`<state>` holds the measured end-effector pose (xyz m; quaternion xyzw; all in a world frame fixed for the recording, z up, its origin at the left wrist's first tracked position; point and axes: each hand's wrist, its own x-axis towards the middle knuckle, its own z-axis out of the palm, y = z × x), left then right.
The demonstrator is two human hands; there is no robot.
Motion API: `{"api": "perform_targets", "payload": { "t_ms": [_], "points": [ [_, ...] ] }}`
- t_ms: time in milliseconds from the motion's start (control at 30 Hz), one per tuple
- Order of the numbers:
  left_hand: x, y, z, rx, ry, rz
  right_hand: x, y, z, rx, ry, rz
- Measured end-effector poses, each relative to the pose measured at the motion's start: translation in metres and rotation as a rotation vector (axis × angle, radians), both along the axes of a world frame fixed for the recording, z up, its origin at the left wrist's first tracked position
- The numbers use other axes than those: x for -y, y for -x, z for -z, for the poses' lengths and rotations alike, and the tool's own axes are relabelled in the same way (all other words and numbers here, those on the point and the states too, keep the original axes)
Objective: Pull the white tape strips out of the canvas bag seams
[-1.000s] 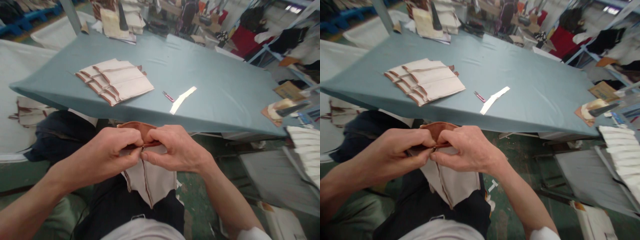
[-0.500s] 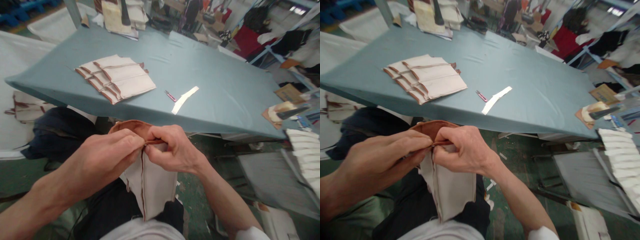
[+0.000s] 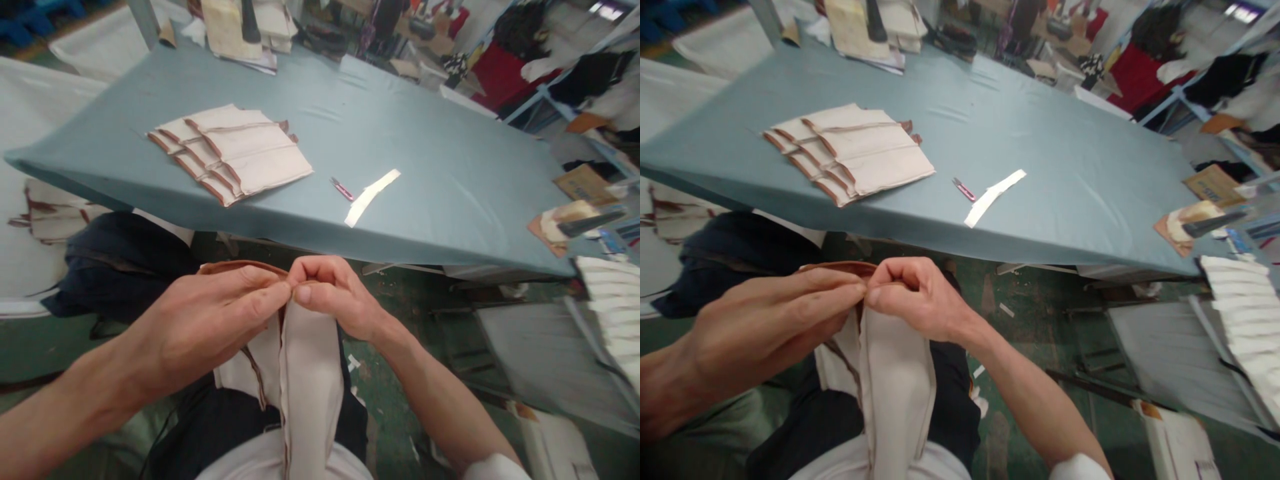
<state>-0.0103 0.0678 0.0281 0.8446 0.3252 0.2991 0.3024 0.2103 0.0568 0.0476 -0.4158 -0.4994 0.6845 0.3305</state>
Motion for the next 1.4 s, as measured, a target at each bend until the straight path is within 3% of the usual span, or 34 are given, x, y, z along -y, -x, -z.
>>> {"api": "perform_targets", "payload": {
  "t_ms": [100,167,300,433,600,933,1200,1300,1400],
  "points": [
    [0.001,-0.005,-0.003,0.033,-0.192,0.077,0.003,-0.001,-0.004,0.055,0.013,-0.005],
    [0.003,-0.006,-0.003,0.021,-0.275,0.024,0.005,-0.001,-0.005,0.097,-0.016,-0.010],
    [0.006,-0.005,-0.006,-0.006,-0.166,-0.056,0.009,-0.004,-0.006,0.215,-0.221,-0.017],
    [0.001,-0.002,-0.019,-0.031,-0.030,0.046,0.010,-0.004,-0.003,0.344,-0.476,0.016],
    [-0.011,-0.002,-0.032,-0.041,0.065,0.166,0.009,-0.005,0.000,0.394,-0.672,0.017],
    [-0.022,-0.005,-0.018,-0.009,0.135,0.193,0.005,-0.012,0.013,0.361,-0.678,-0.025],
    [-0.018,-0.009,-0.011,-0.179,0.041,0.156,0.000,-0.019,0.006,0.617,-0.930,-0.133],
    [-0.013,-0.014,-0.003,-0.125,-0.064,0.133,-0.001,-0.019,0.004,0.577,-0.898,-0.117],
    [-0.006,-0.019,-0.003,-0.011,-0.150,0.104,0.000,-0.014,0.004,0.419,-0.721,-0.090]
  ]
}}
